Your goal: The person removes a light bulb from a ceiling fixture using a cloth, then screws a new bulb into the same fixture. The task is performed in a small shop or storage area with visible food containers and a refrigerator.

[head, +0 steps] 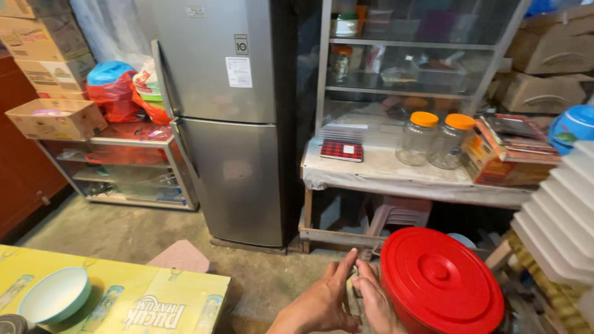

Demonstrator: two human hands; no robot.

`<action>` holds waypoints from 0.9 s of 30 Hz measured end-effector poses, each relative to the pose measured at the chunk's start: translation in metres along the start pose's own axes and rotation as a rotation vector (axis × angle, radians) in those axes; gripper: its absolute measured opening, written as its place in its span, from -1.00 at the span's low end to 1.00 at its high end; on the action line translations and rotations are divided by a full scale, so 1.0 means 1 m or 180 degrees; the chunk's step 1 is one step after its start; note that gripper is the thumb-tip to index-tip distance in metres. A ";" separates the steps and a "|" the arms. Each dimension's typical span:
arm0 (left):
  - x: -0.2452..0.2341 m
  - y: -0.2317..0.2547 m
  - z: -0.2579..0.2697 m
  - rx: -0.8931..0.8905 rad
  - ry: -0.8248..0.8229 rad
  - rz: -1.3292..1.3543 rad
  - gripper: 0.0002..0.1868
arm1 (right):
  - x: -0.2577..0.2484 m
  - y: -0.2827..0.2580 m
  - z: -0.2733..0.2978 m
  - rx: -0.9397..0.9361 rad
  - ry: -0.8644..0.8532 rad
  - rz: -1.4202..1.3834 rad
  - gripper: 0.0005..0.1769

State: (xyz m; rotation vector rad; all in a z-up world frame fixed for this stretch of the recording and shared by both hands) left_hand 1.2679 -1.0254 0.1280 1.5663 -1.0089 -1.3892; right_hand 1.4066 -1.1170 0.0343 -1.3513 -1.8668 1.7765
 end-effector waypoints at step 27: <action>-0.309 -0.089 -0.139 -0.1344 0.3814 -0.1465 -0.54 | 0.180 -0.120 -0.402 -0.1797 -0.1875 0.0374 -0.55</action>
Point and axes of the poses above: each hand's wrist, its own z-axis away from the middle knuckle, its own x-axis out of the palm, y = z × x, the point moved 6 cm from there along -z, towards the middle knuckle, and after that the axes turned 12 degrees about z, right-handed, at the moved point
